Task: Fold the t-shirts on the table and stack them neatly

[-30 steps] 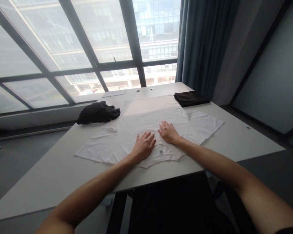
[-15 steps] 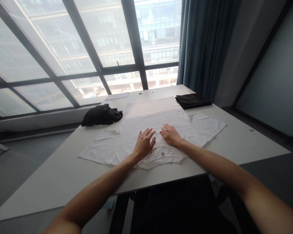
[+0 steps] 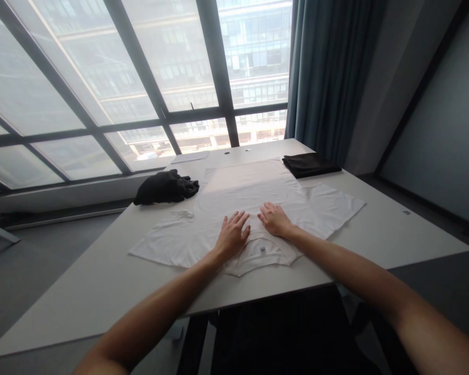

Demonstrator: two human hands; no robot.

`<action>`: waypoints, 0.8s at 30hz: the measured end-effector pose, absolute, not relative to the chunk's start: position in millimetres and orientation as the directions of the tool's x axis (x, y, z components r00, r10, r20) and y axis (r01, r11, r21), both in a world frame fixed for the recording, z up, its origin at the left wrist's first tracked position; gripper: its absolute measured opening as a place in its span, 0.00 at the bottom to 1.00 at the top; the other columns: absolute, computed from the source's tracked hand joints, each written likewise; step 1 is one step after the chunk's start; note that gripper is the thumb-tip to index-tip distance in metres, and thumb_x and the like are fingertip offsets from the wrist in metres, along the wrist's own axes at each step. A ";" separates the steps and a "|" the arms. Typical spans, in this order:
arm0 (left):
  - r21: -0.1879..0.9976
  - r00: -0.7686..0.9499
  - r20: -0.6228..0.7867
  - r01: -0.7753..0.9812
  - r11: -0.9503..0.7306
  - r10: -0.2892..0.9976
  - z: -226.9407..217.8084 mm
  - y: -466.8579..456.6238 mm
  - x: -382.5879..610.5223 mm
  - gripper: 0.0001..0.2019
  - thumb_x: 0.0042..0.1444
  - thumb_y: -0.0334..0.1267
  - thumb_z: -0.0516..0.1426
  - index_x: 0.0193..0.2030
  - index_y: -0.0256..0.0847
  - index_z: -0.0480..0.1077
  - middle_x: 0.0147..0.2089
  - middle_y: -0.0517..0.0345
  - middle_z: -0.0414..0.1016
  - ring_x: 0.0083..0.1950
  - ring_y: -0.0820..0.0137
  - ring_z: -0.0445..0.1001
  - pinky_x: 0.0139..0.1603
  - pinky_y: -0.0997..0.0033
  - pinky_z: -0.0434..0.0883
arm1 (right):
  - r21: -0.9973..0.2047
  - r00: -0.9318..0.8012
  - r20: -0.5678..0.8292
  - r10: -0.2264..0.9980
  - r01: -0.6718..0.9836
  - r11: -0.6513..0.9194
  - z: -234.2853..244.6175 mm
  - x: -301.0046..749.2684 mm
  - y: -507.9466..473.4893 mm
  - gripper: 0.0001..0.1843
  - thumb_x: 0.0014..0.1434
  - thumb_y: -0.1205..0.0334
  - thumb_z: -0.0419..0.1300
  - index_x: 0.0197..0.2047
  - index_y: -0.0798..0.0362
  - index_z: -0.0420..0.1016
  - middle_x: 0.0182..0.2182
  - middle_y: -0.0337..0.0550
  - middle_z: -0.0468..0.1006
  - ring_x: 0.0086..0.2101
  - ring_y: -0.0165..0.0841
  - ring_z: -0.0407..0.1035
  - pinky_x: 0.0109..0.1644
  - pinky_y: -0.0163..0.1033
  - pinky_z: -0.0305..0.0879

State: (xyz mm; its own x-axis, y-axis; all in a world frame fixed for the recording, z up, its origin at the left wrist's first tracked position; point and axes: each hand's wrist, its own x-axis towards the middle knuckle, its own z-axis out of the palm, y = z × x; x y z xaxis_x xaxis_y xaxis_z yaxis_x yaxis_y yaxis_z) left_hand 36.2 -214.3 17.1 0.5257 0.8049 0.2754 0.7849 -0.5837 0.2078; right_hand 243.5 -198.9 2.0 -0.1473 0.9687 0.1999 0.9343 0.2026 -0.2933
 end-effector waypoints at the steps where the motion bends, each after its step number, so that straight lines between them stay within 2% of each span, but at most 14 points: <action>1: 0.206 0.538 0.254 0.782 -0.588 0.804 15.7 -215.0 35.8 0.23 0.70 0.41 0.49 0.69 0.42 0.65 0.73 0.48 0.62 0.75 0.56 0.57 0.74 0.39 0.52 | -0.292 -0.147 0.205 0.968 0.935 0.204 1.6 243.5 -198.7 0.28 0.74 0.51 0.44 0.66 0.58 0.68 0.70 0.60 0.61 0.69 0.46 0.52 0.71 0.54 0.45; 4: 0.201 0.562 0.215 0.775 -0.600 0.798 12.7 -216.5 34.9 0.23 0.71 0.43 0.48 0.68 0.43 0.66 0.73 0.48 0.63 0.75 0.56 0.57 0.74 0.39 0.52 | -0.289 -0.145 0.209 0.967 0.936 0.202 0.8 243.3 -198.3 0.28 0.74 0.51 0.44 0.66 0.58 0.68 0.70 0.60 0.62 0.69 0.46 0.53 0.71 0.54 0.45; 8: 0.205 0.560 0.220 0.774 -0.599 0.799 12.4 -219.1 35.3 0.23 0.71 0.44 0.47 0.69 0.43 0.64 0.74 0.48 0.60 0.76 0.55 0.55 0.74 0.38 0.52 | -0.283 -0.149 0.209 0.966 0.937 0.206 1.5 243.1 -198.9 0.28 0.73 0.51 0.44 0.65 0.58 0.68 0.69 0.60 0.62 0.69 0.46 0.53 0.70 0.55 0.46; 12: 0.190 0.607 0.239 0.736 -0.650 0.758 12.8 -226.0 34.4 0.23 0.72 0.45 0.46 0.70 0.44 0.63 0.76 0.49 0.56 0.76 0.57 0.54 0.75 0.41 0.52 | -0.279 -0.146 0.207 0.967 0.939 0.201 1.5 243.7 -199.7 0.27 0.73 0.51 0.44 0.66 0.58 0.68 0.70 0.60 0.62 0.69 0.46 0.52 0.71 0.54 0.45; 17: 0.200 0.621 0.201 0.731 -0.653 0.757 15.0 -246.5 21.1 0.24 0.74 0.46 0.44 0.71 0.45 0.62 0.76 0.49 0.57 0.77 0.57 0.52 0.75 0.39 0.51 | -0.281 -0.152 0.218 0.964 0.936 0.211 -0.9 244.1 -199.3 0.27 0.73 0.52 0.45 0.65 0.58 0.68 0.69 0.60 0.63 0.68 0.46 0.53 0.70 0.54 0.45; 21: 0.185 0.683 0.203 0.677 -0.712 0.702 17.7 -270.7 5.1 0.25 0.74 0.47 0.43 0.74 0.45 0.58 0.78 0.51 0.52 0.79 0.60 0.46 0.77 0.46 0.48 | -0.278 -0.156 0.243 0.958 0.934 0.222 -2.6 243.6 -199.2 0.26 0.73 0.52 0.45 0.64 0.57 0.69 0.68 0.59 0.65 0.67 0.47 0.54 0.70 0.54 0.46; 24: 0.184 0.717 0.122 0.663 -0.726 0.686 22.7 -283.3 -2.8 0.27 0.73 0.50 0.45 0.75 0.47 0.56 0.78 0.52 0.50 0.79 0.58 0.44 0.77 0.45 0.47 | -0.277 -0.160 0.258 0.953 0.932 0.232 -4.0 243.5 -199.1 0.25 0.73 0.53 0.45 0.62 0.58 0.70 0.67 0.60 0.65 0.67 0.47 0.55 0.70 0.54 0.47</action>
State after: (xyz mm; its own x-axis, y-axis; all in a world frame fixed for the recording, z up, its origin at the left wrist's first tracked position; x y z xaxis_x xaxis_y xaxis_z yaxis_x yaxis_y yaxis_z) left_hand -2.8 -283.3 22.7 0.7174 0.6859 0.1222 0.6628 -0.7259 0.1835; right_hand 243.5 -199.1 -4.0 -0.1602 0.9528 0.2578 0.9325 0.2318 -0.2771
